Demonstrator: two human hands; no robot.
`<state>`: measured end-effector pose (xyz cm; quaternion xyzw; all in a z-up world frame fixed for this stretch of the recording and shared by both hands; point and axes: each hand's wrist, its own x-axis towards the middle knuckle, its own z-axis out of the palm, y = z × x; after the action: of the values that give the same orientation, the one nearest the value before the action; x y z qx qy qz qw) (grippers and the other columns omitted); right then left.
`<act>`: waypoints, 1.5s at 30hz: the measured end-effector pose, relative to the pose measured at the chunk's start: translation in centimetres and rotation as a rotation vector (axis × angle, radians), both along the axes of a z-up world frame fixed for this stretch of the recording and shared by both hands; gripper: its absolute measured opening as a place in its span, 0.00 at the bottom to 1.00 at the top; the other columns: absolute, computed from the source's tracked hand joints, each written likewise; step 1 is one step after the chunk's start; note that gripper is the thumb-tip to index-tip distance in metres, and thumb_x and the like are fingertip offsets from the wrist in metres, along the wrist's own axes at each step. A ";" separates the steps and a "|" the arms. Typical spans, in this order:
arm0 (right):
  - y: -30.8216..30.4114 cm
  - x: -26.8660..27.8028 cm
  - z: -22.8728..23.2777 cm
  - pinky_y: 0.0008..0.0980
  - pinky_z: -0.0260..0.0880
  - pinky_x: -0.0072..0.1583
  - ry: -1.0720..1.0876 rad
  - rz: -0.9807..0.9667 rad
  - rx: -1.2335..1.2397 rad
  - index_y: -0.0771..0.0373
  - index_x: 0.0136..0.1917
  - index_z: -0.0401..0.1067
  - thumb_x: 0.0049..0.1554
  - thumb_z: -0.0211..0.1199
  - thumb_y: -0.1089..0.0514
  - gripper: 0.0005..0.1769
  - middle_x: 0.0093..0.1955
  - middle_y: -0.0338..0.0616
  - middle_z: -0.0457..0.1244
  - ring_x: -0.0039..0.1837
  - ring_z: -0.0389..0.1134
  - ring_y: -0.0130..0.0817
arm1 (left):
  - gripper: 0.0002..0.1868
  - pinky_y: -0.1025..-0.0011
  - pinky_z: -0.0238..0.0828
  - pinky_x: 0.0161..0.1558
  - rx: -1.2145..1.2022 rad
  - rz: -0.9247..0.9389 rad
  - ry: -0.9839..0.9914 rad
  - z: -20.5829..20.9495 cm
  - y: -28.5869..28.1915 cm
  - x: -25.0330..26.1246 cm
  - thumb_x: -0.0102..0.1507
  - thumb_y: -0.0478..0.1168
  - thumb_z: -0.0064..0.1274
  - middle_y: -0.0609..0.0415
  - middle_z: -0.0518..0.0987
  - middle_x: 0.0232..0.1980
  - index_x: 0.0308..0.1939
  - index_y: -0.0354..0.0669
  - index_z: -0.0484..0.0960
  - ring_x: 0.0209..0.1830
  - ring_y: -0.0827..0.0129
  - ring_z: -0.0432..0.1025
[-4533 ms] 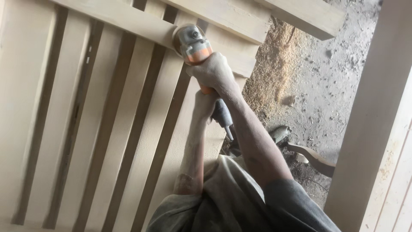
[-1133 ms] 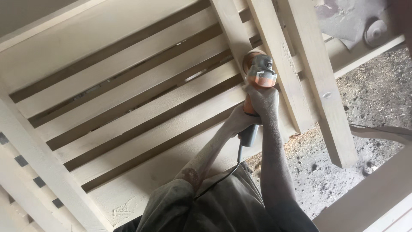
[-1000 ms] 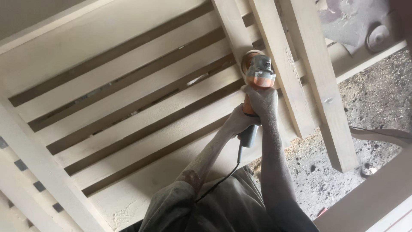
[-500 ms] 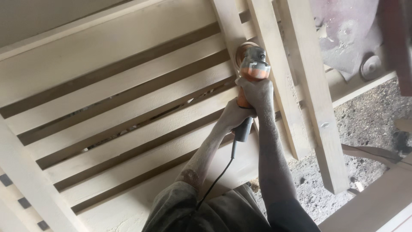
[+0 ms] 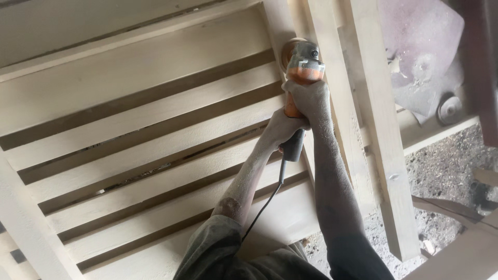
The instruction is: The person sands the surface and edges of a wooden frame structure using a power sander.
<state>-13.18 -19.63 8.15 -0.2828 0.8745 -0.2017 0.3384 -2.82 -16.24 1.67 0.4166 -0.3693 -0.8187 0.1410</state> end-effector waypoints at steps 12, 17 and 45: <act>-6.0 0.0 0.4 0.39 0.77 0.56 0.046 0.058 0.054 0.73 0.59 0.73 0.42 0.74 0.45 0.39 0.52 0.60 0.70 0.55 0.75 0.47 | 0.16 0.65 0.79 0.36 0.056 0.026 -0.002 0.2 -5.4 -0.6 0.50 0.38 0.63 0.52 0.81 0.30 0.40 0.36 0.80 0.27 0.68 0.76; -8.2 -0.8 0.0 0.39 0.77 0.57 0.053 0.074 0.045 0.74 0.59 0.74 0.42 0.73 0.47 0.38 0.53 0.59 0.70 0.56 0.75 0.46 | 0.17 0.65 0.80 0.36 0.067 0.030 -0.019 0.7 -7.4 -1.0 0.50 0.39 0.63 0.53 0.81 0.30 0.40 0.36 0.80 0.27 0.68 0.77; 3.9 -1.2 -0.7 0.39 0.78 0.53 -0.035 0.066 -0.043 0.71 0.58 0.74 0.43 0.72 0.53 0.31 0.51 0.58 0.70 0.54 0.75 0.44 | 0.17 0.64 0.81 0.43 0.016 0.025 0.016 1.0 4.7 -0.9 0.51 0.37 0.65 0.53 0.83 0.37 0.43 0.38 0.80 0.36 0.65 0.79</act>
<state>-14.38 -15.71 7.43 -0.3149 0.8541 -0.2142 0.3541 -3.70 -11.52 2.63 0.4158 -0.3566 -0.8230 0.1506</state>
